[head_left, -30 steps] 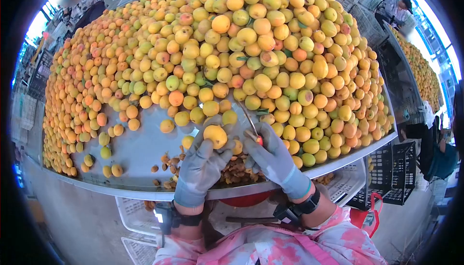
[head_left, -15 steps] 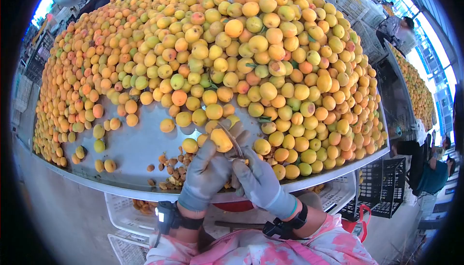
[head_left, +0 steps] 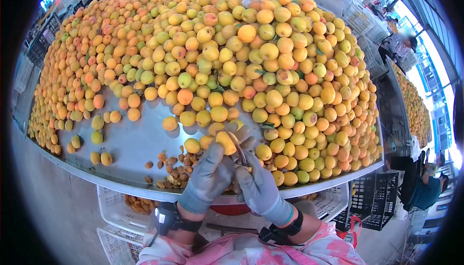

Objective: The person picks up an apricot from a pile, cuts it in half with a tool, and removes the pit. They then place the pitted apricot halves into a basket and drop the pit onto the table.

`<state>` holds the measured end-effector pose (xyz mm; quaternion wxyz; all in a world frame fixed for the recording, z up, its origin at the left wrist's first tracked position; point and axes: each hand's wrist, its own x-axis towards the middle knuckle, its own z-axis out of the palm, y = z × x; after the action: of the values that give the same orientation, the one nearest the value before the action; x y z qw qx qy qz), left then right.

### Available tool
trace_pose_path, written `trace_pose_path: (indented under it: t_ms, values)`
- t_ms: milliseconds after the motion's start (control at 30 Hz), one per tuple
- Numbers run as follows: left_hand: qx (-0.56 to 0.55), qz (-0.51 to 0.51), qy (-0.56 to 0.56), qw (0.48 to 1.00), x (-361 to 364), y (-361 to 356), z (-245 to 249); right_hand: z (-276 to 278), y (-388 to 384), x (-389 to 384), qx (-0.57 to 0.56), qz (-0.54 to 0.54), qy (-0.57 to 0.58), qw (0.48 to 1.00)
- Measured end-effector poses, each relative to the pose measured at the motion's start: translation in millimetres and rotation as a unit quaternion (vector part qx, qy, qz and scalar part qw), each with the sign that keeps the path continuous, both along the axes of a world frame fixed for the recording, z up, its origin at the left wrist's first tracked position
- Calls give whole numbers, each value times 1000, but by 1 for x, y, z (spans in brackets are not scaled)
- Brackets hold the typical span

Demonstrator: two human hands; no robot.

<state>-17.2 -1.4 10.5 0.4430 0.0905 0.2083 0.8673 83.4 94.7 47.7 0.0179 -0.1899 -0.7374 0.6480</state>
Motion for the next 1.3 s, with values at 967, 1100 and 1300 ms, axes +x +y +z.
trace_pose_path:
  t_ms: [967, 1100, 1300]
  values:
    - [-103, 44, 237, 965, 13, 11, 20, -12, 7, -2, 156, 29, 33, 987]
    - [-150, 36, 264, 952, 10, 7, 21, -4, 11, 0, 156, 16, 4, 988]
    - [-230, 54, 284, 929, 4, -7, 20, 13, 20, 0, 183, 83, -21, 979]
